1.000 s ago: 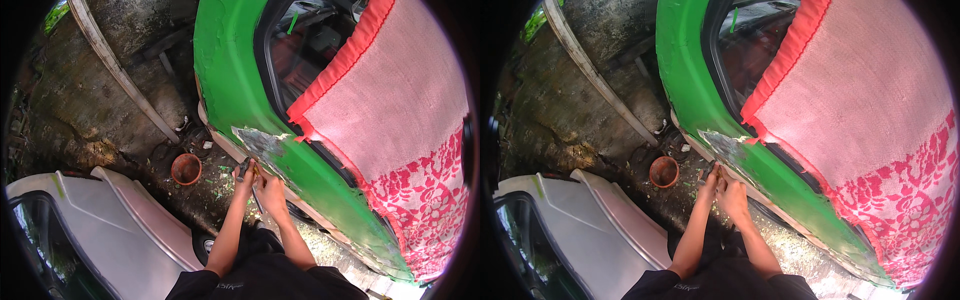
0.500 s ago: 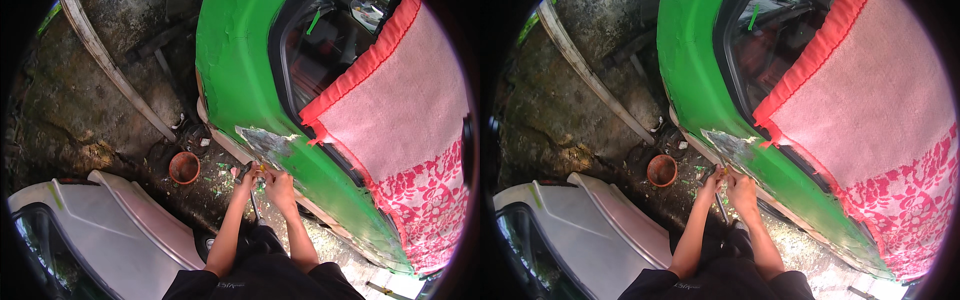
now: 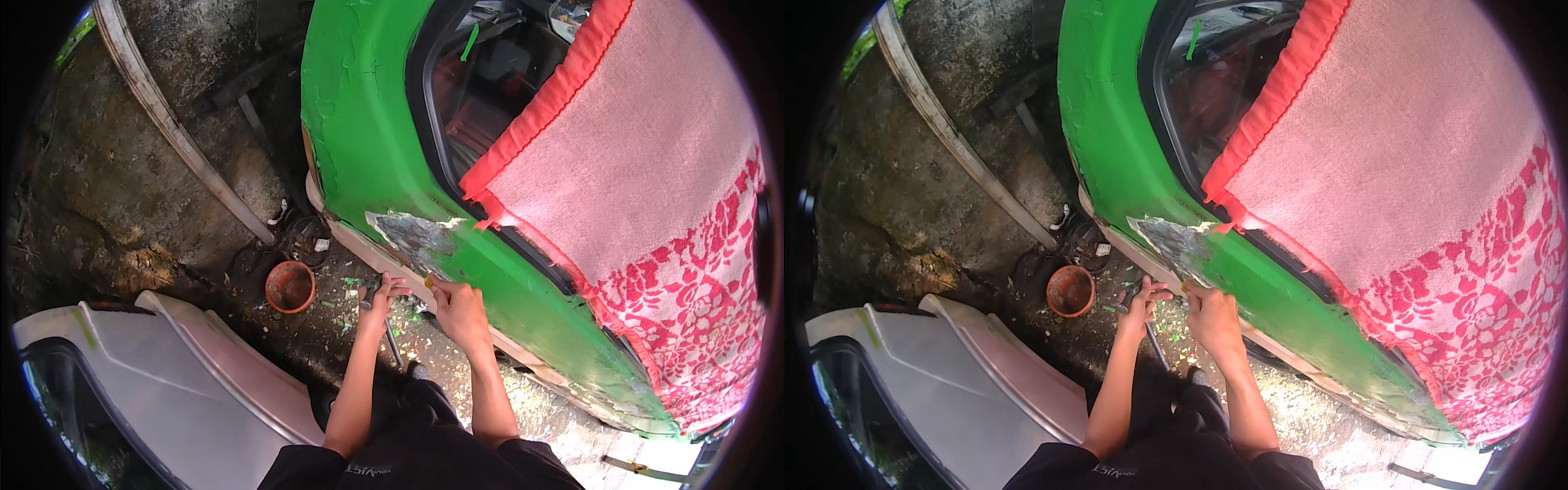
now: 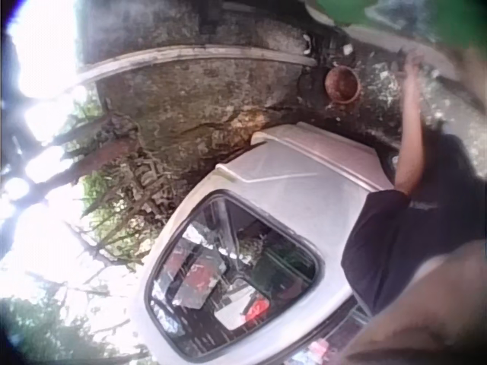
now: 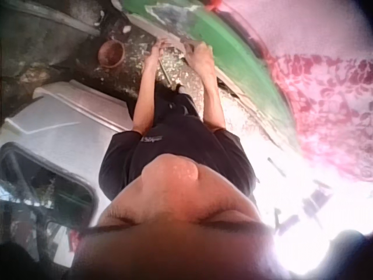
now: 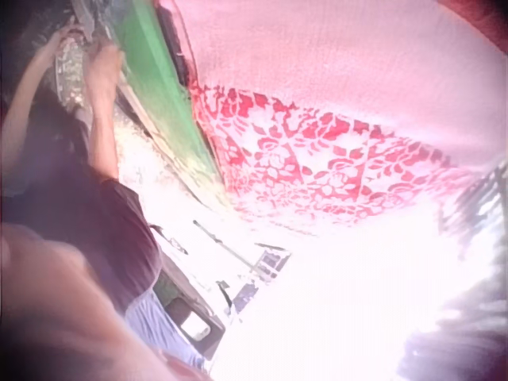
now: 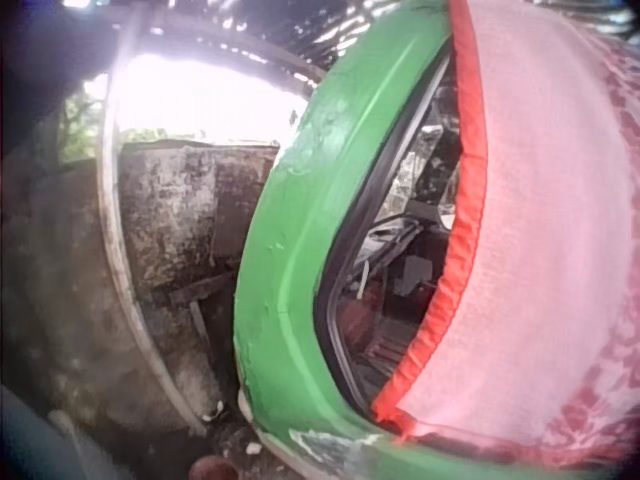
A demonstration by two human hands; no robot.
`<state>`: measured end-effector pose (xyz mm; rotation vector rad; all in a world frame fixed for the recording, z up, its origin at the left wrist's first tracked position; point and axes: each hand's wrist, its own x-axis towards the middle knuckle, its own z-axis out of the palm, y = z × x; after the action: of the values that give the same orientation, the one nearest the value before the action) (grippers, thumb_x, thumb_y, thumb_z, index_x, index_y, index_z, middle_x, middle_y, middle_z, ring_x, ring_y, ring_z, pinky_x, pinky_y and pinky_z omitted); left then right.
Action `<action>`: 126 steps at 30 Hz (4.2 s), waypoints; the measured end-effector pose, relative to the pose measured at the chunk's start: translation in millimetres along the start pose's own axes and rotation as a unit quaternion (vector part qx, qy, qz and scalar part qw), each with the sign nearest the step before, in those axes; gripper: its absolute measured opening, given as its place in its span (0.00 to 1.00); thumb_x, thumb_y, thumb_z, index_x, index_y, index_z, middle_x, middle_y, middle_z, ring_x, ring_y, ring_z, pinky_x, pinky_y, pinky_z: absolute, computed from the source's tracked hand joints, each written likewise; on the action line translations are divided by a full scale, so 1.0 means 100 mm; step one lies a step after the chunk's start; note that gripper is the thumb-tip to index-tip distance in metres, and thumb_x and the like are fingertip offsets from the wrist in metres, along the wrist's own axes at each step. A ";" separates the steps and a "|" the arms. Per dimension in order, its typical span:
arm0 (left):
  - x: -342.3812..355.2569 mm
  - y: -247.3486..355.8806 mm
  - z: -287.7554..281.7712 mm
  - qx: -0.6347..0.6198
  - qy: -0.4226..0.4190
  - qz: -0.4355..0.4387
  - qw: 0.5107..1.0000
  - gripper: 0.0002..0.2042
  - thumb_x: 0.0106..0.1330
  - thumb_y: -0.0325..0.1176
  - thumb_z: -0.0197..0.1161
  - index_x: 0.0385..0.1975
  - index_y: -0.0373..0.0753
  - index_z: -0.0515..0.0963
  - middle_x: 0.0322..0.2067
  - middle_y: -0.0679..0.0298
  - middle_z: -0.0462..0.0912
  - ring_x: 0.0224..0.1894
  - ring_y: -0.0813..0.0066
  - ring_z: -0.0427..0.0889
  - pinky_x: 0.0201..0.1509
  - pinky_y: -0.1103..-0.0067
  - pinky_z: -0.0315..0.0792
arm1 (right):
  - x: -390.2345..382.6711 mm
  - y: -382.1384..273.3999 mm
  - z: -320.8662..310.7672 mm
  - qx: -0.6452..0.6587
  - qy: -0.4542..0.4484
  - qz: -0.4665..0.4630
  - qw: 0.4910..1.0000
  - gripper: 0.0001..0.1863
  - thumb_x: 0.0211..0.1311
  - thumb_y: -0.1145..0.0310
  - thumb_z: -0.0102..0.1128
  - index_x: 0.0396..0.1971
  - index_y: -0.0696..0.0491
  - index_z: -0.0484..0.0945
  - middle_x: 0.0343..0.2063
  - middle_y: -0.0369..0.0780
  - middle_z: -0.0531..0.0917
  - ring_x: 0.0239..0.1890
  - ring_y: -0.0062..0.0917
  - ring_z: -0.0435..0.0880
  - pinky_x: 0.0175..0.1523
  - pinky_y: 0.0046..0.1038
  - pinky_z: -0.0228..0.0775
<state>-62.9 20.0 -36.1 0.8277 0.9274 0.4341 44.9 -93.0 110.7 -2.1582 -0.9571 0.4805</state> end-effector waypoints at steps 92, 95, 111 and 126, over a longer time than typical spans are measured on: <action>0.42 -0.14 0.19 -0.178 -0.001 -0.013 0.984 0.18 0.79 0.46 0.45 0.33 0.40 0.74 0.23 0.68 0.72 0.24 0.80 0.70 0.26 0.82 0.63 | -0.16 0.54 1.00 0.126 0.039 -0.023 0.991 0.18 0.67 0.77 0.55 0.56 0.60 0.78 0.17 0.49 0.76 0.16 0.20 0.69 0.25 0.28 0.65; 0.46 -0.16 0.13 -0.130 -0.024 -0.024 0.991 0.18 0.79 0.45 0.47 0.32 0.40 0.75 0.23 0.68 0.72 0.24 0.80 0.70 0.26 0.83 0.62 | -0.22 0.53 0.96 0.132 0.033 0.033 0.990 0.18 0.67 0.77 0.55 0.56 0.60 0.78 0.19 0.52 0.78 0.16 0.23 0.72 0.26 0.29 0.67; 0.45 -0.24 0.08 -0.153 -0.042 -0.037 0.987 0.21 0.78 0.49 0.48 0.33 0.38 0.78 0.22 0.68 0.78 0.09 0.86 0.53 0.13 0.85 0.50 | -0.28 0.79 1.04 0.142 0.033 0.004 0.989 0.19 0.67 0.78 0.55 0.58 0.55 0.79 0.15 0.40 0.74 0.17 0.15 0.67 0.25 0.24 0.63; 0.46 -0.17 0.05 -0.111 -0.055 -0.015 0.992 0.20 0.78 0.47 0.48 0.40 0.36 0.79 0.32 0.64 0.86 0.09 0.89 0.52 0.14 0.86 0.48 | -0.15 1.12 1.36 0.181 0.072 -0.060 0.979 0.19 0.71 0.73 0.54 0.59 0.54 0.77 0.24 0.46 0.82 0.24 0.11 0.70 0.29 0.22 0.68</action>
<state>-33.5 37.1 -71.3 0.6276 0.7731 0.4527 11.5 -94.0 -62.6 -1.7713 -0.8410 0.3992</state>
